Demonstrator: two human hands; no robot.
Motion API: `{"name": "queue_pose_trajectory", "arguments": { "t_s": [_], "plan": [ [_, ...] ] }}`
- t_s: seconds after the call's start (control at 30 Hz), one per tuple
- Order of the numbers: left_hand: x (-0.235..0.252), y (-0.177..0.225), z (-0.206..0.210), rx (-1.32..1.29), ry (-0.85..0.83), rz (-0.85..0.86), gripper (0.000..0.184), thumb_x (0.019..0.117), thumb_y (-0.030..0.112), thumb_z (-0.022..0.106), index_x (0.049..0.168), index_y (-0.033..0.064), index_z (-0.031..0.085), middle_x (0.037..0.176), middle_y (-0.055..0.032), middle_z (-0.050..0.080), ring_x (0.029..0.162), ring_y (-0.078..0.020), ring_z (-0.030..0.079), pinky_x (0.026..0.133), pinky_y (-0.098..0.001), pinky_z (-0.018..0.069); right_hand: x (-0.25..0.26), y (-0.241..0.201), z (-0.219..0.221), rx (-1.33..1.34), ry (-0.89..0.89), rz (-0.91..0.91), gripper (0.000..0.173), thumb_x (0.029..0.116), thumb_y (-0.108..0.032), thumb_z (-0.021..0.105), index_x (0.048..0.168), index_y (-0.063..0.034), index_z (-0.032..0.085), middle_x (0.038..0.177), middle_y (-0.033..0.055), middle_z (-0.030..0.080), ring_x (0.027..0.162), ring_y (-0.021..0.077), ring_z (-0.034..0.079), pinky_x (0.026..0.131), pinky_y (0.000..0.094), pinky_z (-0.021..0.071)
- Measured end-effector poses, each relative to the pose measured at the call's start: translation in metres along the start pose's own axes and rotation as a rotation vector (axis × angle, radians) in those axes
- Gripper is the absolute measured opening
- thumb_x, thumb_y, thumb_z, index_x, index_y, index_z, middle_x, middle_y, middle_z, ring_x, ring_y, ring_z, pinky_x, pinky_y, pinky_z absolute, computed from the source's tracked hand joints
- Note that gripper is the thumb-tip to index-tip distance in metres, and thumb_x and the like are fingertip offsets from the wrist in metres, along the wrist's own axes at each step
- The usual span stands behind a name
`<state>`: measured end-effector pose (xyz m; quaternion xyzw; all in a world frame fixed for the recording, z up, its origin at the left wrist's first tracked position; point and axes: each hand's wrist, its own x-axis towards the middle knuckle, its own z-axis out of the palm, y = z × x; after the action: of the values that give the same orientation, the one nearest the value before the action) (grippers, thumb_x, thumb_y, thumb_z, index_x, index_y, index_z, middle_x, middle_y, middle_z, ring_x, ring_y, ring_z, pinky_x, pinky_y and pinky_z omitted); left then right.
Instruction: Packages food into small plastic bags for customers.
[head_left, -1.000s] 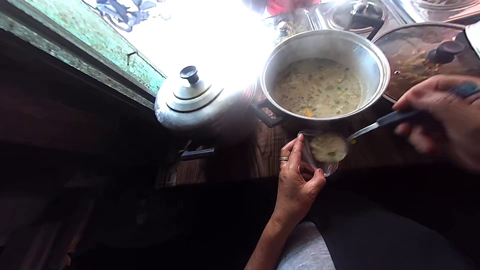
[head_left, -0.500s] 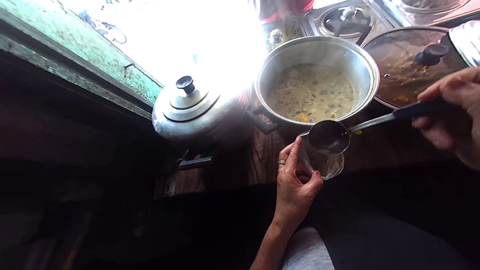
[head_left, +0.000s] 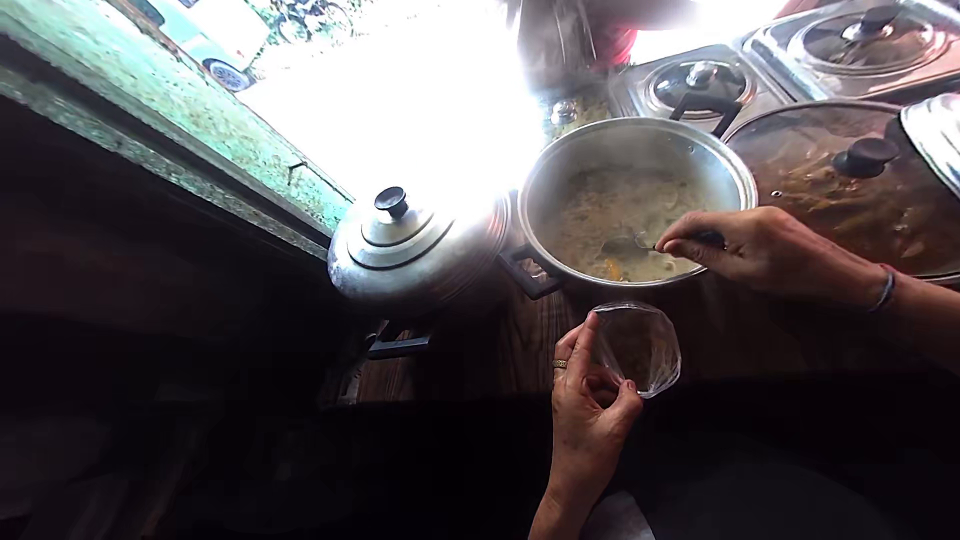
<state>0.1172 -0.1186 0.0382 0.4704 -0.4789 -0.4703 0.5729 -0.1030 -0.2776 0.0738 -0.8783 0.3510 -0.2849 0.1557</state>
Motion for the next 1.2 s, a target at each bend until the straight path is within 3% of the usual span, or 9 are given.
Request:
{"name": "queue_pose_trajectory", "arguments": {
  "t_s": [0.07, 0.13, 0.23, 0.33, 0.6, 0.73, 0.87, 1.1, 1.2],
  "plan": [
    [-0.001, 0.000, 0.000, 0.000, -0.002, -0.004, 0.074, 0.0772, -0.015, 0.064, 0.148, -0.0081, 0.044, 0.142, -0.0164, 0.045, 0.073, -0.0027, 0.063, 0.063, -0.0200, 0.0588, 0.004, 0.005, -0.005, 0.217, 0.004, 0.211, 0.020, 0.1047, -0.028, 0.054, 0.108, -0.0156, 0.070, 0.084, -0.0067, 0.071, 0.065, 0.0001, 0.062, 0.059, 0.0227, 0.0522],
    [-0.001, 0.000, -0.001, -0.005, -0.010, -0.005, 0.074, 0.0775, -0.015, 0.064, 0.148, -0.0080, 0.043, 0.143, -0.0169, 0.044, 0.073, -0.0035, 0.063, 0.063, -0.0207, 0.0592, 0.009, 0.010, -0.009, 0.530, 0.091, 0.485, 0.018, 0.1071, -0.021, 0.053, 0.107, -0.0120, 0.069, 0.078, -0.0060, 0.070, 0.045, -0.0040, 0.044, 0.042, 0.0140, 0.0345],
    [-0.001, -0.001, -0.002, -0.011, -0.023, 0.000, 0.075, 0.0773, -0.015, 0.064, 0.149, -0.0082, 0.042, 0.143, -0.0165, 0.044, 0.071, -0.0031, 0.062, 0.062, -0.0205, 0.0587, 0.012, 0.016, -0.017, 0.871, 0.196, 0.791, 0.024, 0.1100, -0.021, 0.046, 0.105, -0.0091, 0.067, 0.072, -0.0017, 0.070, 0.037, -0.0029, 0.037, 0.034, 0.0123, 0.0277],
    [0.000, -0.001, -0.003, -0.007, -0.035, 0.001, 0.077, 0.0771, -0.014, 0.065, 0.150, -0.0076, 0.041, 0.144, -0.0166, 0.044, 0.070, -0.0034, 0.062, 0.061, -0.0210, 0.0585, 0.010, 0.020, -0.025, 0.957, 0.229, 0.895, 0.026, 0.1105, -0.023, 0.044, 0.106, -0.0102, 0.066, 0.073, -0.0016, 0.068, 0.038, -0.0028, 0.035, 0.035, 0.0125, 0.0258],
    [0.003, 0.000, -0.005, -0.018, -0.067, -0.034, 0.077, 0.0775, -0.013, 0.066, 0.150, -0.0061, 0.041, 0.145, -0.0159, 0.042, 0.069, -0.0028, 0.061, 0.061, -0.0203, 0.0578, 0.007, 0.006, -0.045, 0.879, 0.318, 0.742, 0.026, 0.1103, -0.018, 0.042, 0.103, -0.0115, 0.067, 0.072, -0.0049, 0.070, 0.038, -0.0052, 0.039, 0.034, 0.0103, 0.0294],
    [0.004, 0.002, -0.006, -0.031, -0.064, -0.073, 0.076, 0.0781, -0.012, 0.065, 0.150, -0.0066, 0.041, 0.144, -0.0160, 0.043, 0.070, -0.0035, 0.061, 0.062, -0.0207, 0.0580, 0.008, -0.009, -0.065, 0.856, 0.345, 0.625, 0.030, 0.1101, -0.020, 0.041, 0.097, -0.0169, 0.068, 0.074, -0.0075, 0.069, 0.040, -0.0056, 0.041, 0.035, 0.0101, 0.0318],
    [0.004, 0.004, -0.008, -0.034, -0.065, -0.096, 0.076, 0.0785, -0.011, 0.066, 0.150, -0.0085, 0.039, 0.142, -0.0173, 0.043, 0.070, -0.0043, 0.061, 0.061, -0.0211, 0.0580, -0.006, -0.011, -0.072, 0.928, 0.310, 0.567, 0.028, 0.1095, -0.022, 0.043, 0.102, -0.0202, 0.070, 0.077, -0.0087, 0.071, 0.041, -0.0065, 0.044, 0.035, 0.0093, 0.0336],
    [0.002, 0.007, -0.012, 0.017, -0.098, -0.118, 0.075, 0.0802, -0.010, 0.065, 0.149, -0.0119, 0.037, 0.136, -0.0188, 0.044, 0.070, -0.0048, 0.061, 0.062, -0.0203, 0.0581, -0.018, -0.096, -0.057, 0.814, 0.412, 0.934, 0.026, 0.1113, -0.014, 0.039, 0.099, -0.0121, 0.061, 0.072, -0.0058, 0.066, 0.037, -0.0038, 0.040, 0.031, 0.0103, 0.0283],
    [-0.001, 0.006, -0.014, 0.022, -0.109, -0.094, 0.075, 0.0803, -0.009, 0.066, 0.149, -0.0122, 0.037, 0.136, -0.0198, 0.044, 0.072, -0.0049, 0.062, 0.062, -0.0198, 0.0579, -0.051, -0.092, -0.029, 0.690, 0.326, 0.672, 0.020, 0.1071, -0.015, 0.046, 0.100, -0.0160, 0.064, 0.076, -0.0088, 0.069, 0.042, -0.0032, 0.050, 0.034, 0.0120, 0.0388]
  ]
}}
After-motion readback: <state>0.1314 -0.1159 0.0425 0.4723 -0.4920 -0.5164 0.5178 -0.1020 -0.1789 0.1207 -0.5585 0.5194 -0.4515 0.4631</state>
